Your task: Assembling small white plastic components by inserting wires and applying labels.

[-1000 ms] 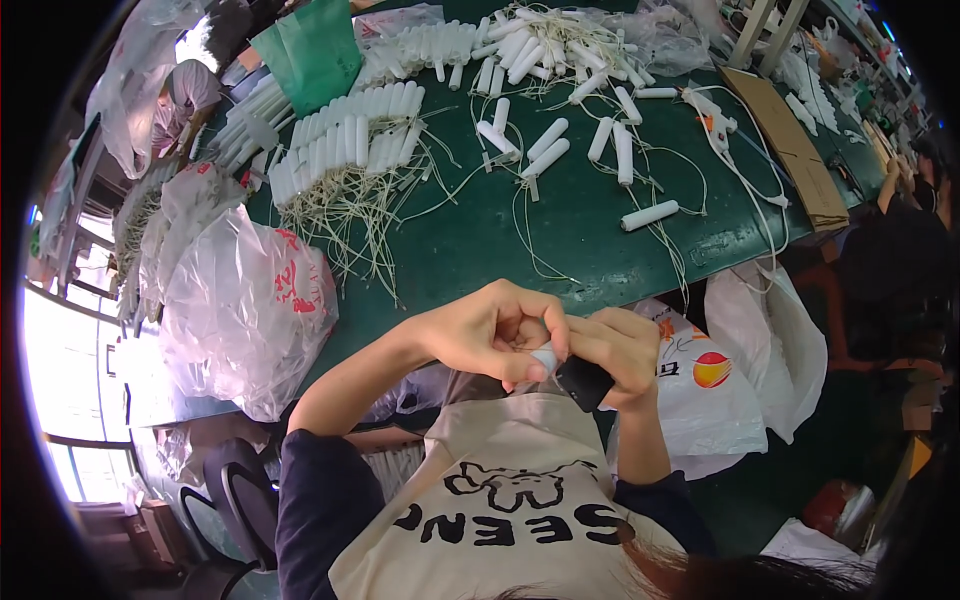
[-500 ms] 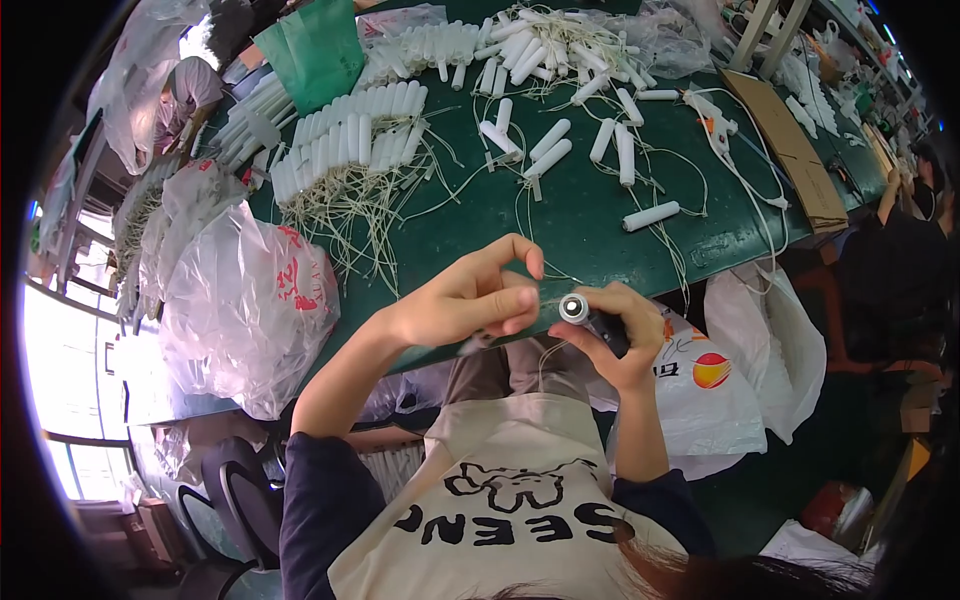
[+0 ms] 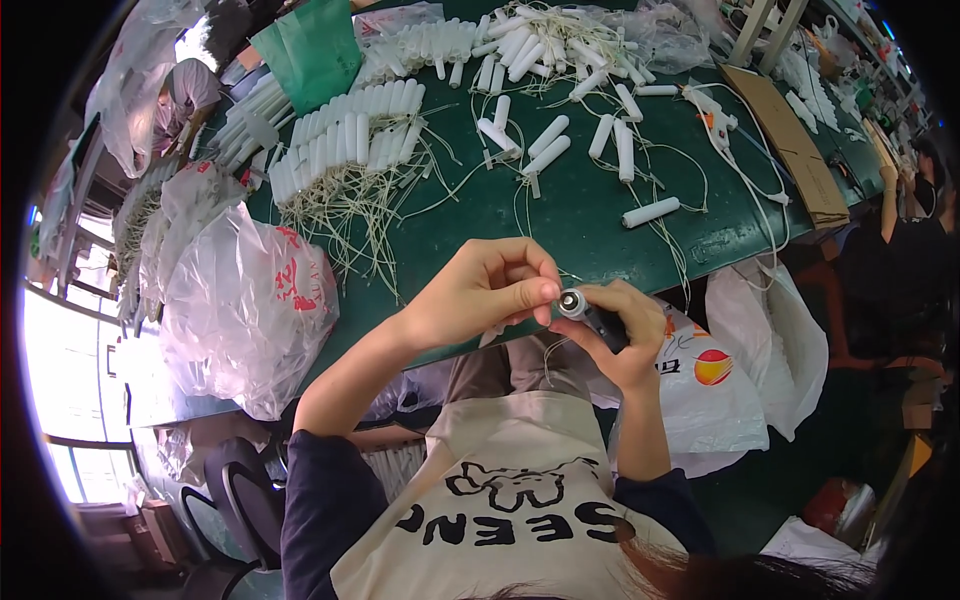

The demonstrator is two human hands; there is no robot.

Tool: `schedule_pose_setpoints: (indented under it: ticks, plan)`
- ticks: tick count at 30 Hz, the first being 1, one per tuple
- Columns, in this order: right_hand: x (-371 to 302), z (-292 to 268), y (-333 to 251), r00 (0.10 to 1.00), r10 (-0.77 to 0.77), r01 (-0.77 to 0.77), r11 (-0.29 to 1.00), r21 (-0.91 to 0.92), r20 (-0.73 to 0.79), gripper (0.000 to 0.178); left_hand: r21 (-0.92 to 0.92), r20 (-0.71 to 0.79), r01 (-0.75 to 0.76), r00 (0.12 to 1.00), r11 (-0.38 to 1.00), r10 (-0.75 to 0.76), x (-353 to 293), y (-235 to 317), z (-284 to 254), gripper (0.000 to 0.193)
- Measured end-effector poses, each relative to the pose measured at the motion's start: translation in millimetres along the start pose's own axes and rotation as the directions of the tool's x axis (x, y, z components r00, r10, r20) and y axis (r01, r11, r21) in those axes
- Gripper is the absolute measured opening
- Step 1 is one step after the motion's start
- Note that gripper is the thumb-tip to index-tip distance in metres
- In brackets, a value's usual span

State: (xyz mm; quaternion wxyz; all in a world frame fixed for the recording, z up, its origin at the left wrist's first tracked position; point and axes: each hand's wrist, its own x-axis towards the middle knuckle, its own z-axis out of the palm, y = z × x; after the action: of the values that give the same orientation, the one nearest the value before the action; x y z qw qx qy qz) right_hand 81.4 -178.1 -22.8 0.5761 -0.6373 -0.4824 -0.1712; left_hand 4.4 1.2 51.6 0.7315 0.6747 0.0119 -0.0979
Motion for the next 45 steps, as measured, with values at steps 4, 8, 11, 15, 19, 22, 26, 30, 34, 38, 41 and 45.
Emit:
schedule_pose_setpoints:
  ticks: [4,8,11,15,19,22,26,30,34,38,41,45]
  plan:
    - [1,-1,2,1.000,-0.020,0.020,1.000,-0.009,-0.010,0.043,0.103,0.034,0.050,0.998,0.993,-0.053,3,4,-1,0.016]
    - [1,-3,-1,1.000,-0.014,0.014,0.999,-0.031,-0.008,0.039,0.052,0.049,0.103,0.993,0.993,-0.105,5,7,-3,0.015]
    - [0,-2,2,1.000,-0.018,0.018,0.999,-0.042,-0.002,0.039,-0.033,0.073,0.099,0.993,0.995,-0.097,6,3,-5,0.015]
    - [4,0,1,0.997,-0.075,0.074,0.995,-0.066,-0.014,0.043,0.045,0.066,0.137,0.988,0.990,-0.140,4,8,-2,0.015]
    - [1,-2,0,0.997,-0.070,0.071,0.993,-0.096,0.009,0.040,0.084,0.137,0.167,0.975,0.982,-0.177,6,11,-7,0.019]
    - [-2,-1,3,0.997,-0.075,0.078,0.992,-0.101,0.030,0.037,0.103,0.238,0.227,0.940,0.968,-0.246,7,7,-12,0.027]
    - [-1,0,2,0.997,-0.070,0.072,0.992,-0.103,0.023,0.037,-0.049,0.295,0.168,0.944,0.985,-0.147,7,1,-15,0.028]
    - [1,1,1,0.997,-0.073,0.075,0.992,-0.100,0.020,0.039,-0.049,0.253,0.101,0.964,0.994,-0.086,5,0,-16,0.028]
    - [2,1,0,0.996,-0.088,0.090,0.991,-0.095,0.024,0.040,-0.002,0.213,0.130,0.969,0.992,-0.126,8,2,-16,0.028]
    - [1,-1,1,0.995,-0.094,0.097,0.988,-0.119,0.031,0.036,0.022,0.259,0.199,0.945,0.980,-0.198,9,1,-16,0.027]
    - [1,-3,0,0.993,-0.111,0.115,0.987,-0.111,0.041,0.034,0.021,0.287,0.210,0.935,0.977,-0.207,9,3,-14,0.025]
    - [-1,-2,2,0.982,-0.187,0.188,0.978,-0.092,0.017,0.032,0.022,0.414,0.156,0.898,0.987,-0.151,8,0,-13,0.026]
